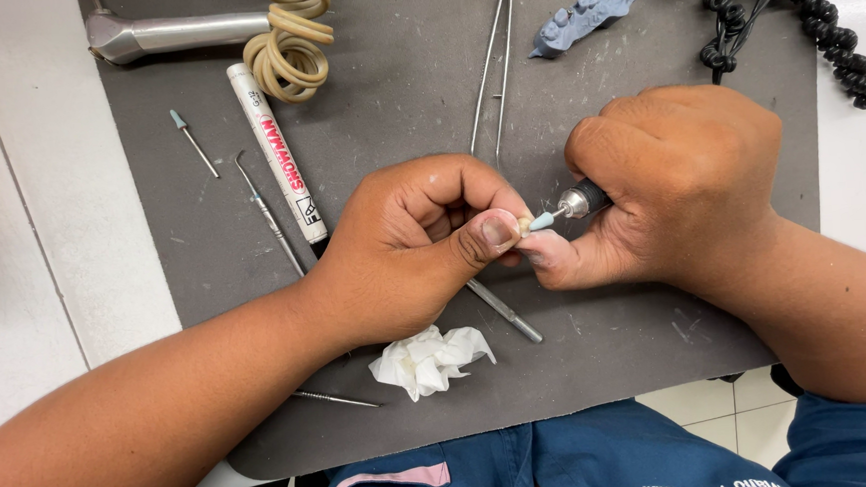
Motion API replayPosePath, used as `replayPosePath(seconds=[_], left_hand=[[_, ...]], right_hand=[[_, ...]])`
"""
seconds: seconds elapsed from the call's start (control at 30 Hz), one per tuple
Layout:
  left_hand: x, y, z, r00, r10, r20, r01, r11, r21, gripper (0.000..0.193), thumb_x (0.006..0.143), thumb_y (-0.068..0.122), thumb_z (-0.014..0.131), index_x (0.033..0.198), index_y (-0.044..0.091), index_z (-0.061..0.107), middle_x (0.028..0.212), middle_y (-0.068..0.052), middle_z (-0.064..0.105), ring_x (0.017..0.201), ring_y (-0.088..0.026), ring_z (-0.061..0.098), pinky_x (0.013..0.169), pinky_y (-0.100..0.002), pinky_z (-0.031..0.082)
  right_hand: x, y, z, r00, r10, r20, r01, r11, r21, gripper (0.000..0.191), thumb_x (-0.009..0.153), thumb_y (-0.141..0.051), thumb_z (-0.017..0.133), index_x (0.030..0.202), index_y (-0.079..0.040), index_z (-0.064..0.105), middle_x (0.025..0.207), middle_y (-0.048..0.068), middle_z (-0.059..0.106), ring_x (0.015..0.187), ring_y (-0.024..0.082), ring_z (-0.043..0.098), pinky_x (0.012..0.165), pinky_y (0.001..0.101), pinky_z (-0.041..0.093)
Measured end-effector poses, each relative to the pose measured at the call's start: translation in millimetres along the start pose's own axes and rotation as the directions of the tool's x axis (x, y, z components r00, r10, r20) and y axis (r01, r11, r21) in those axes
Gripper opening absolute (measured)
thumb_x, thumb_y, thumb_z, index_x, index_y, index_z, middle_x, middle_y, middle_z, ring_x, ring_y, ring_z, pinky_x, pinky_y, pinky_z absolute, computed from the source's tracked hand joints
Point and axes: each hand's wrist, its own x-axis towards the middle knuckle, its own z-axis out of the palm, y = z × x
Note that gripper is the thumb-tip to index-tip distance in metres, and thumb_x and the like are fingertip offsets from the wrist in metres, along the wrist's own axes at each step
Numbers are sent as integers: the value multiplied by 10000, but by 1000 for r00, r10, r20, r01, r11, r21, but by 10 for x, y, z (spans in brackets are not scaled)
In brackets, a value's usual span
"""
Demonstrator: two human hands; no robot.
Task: The person holds a small tooth-shaped object and uses a rotary handpiece with a light-blue polishing bur to smooth its surface. They rotate the object to access different sides, pause to inspect it, and continue polishing until the clip ends.
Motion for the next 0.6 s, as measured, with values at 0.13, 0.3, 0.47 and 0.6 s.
replayPosePath(seconds=[0.13, 0.3, 0.47, 0.6], left_hand=[[-1, 1, 4, 1000, 5, -3, -5, 1000, 15, 283, 1053, 301, 647, 1081, 20, 668, 974, -29, 711, 909, -68, 673, 824, -232, 586], [-7, 1, -1, 1000, 1, 6, -1, 1000, 13, 292, 1050, 310, 648, 1082, 20, 666, 976, -31, 714, 915, -71, 681, 832, -235, 593], [-19, -19, 5, 1000, -10, 5, 10, 998, -65, 279, 1066, 287, 651, 1104, 10, 658, 1014, -45, 711, 954, -85, 682, 871, -250, 591], [-21, -43, 25, 997, -74, -3, 72, 979, -191, 256, 1067, 259, 639, 1116, 8, 655, 1032, -59, 703, 943, -114, 691, 869, -272, 593]], right_hand=[[0, -6, -11, 1000, -6, 14, 7, 1000, -14, 642, 815, -626, 756, 595, -61, 545, 511, 59, 435, 454, 238, 462, 441, 364, 325], [5, -9, -6, 1000, -12, 5, 12, 1000, 13, 654, 819, -639, 748, 597, -58, 548, 507, 55, 430, 448, 231, 463, 435, 360, 329], [-13, 0, -2, 1000, -7, 1, 7, 1000, 20, 660, 818, -650, 742, 601, -57, 551, 517, 57, 450, 456, 231, 475, 441, 358, 335], [-53, 15, 18, 999, 22, -25, -20, 996, 83, 670, 812, -651, 752, 619, -45, 542, 536, 69, 459, 472, 233, 482, 452, 354, 336]])
